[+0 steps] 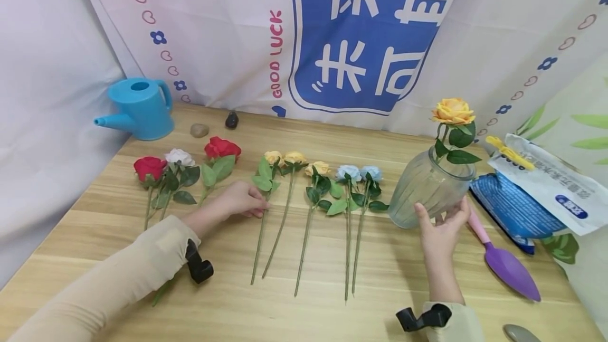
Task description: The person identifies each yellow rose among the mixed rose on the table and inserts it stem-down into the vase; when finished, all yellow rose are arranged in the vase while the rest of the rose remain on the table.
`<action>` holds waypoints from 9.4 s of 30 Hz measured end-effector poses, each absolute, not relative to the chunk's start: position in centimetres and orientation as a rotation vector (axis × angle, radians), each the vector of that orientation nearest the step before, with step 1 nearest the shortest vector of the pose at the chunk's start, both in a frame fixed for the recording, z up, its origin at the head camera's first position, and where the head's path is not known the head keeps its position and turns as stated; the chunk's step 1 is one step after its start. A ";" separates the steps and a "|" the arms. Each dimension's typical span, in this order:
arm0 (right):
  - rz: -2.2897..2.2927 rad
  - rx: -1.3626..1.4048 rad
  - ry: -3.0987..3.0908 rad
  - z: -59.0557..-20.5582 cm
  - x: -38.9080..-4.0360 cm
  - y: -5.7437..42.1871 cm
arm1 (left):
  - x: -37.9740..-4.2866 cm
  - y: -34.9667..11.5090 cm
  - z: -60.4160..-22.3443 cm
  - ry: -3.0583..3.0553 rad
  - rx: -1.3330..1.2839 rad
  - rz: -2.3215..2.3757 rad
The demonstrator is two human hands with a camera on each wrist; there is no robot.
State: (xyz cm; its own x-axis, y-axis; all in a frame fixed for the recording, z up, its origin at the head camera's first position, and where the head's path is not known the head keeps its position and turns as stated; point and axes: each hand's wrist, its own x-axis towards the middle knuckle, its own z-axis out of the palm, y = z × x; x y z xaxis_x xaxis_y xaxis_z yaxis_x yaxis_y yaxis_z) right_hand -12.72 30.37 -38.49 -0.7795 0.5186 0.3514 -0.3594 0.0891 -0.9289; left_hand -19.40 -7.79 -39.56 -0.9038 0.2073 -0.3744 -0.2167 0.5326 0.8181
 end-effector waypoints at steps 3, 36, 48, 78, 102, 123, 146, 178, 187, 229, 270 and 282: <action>1.761 -0.144 -1.727 -38.5 -12.8 30.2 | -19.3 -7.9 -39.4 2.330 -0.018 1.364; 1.733 -0.125 -1.742 -38.6 -12.8 30.4 | -19.7 -1.3 -29.3 1.879 0.537 2.508; 1.741 -0.081 -1.726 -39.2 -12.9 30.8 | -20.7 4.9 -25.2 1.573 0.816 2.727; 1.726 -0.093 -1.759 -39.1 -13.0 30.9 | -22.1 16.6 -25.2 1.620 0.726 2.768; 1.701 -0.071 -1.746 -39.2 -13.4 30.8 | -22.3 19.3 -29.1 2.046 0.698 2.398; 1.715 -0.070 -1.727 -39.1 -13.4 30.8 | -23.1 19.7 -28.4 1.895 0.533 2.580; 1.726 -0.063 -1.743 -39.2 -13.9 29.5 | -23.0 18.0 -28.9 2.040 0.513 2.430; 1.737 -0.149 -1.700 -39.0 -13.2 30.2 | -22.8 -4.4 -40.4 2.211 0.074 1.448; 1.731 -0.105 -1.685 -39.4 -13.3 30.1 | -22.6 -3.5 -40.6 2.454 0.179 1.194; 1.740 -0.142 -1.694 -39.0 -13.1 30.1 | -21.5 -1.5 -34.0 1.958 0.277 2.306; 1.718 -0.093 -1.740 -39.2 -13.0 30.3 | -23.5 19.6 -25.9 1.065 0.787 3.050; 1.689 -0.075 -1.743 -39.7 -13.5 30.7 | -24.0 22.7 -30.3 1.263 0.684 2.857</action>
State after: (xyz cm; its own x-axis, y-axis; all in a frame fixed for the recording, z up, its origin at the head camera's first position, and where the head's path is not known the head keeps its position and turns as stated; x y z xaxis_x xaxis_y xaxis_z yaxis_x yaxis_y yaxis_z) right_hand -13.49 30.73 -39.72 -0.7546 0.4941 0.4318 -0.4160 0.1485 -0.8971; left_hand -24.00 22.73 -30.33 -0.9071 0.1184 0.4039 0.2191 -0.6865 0.6933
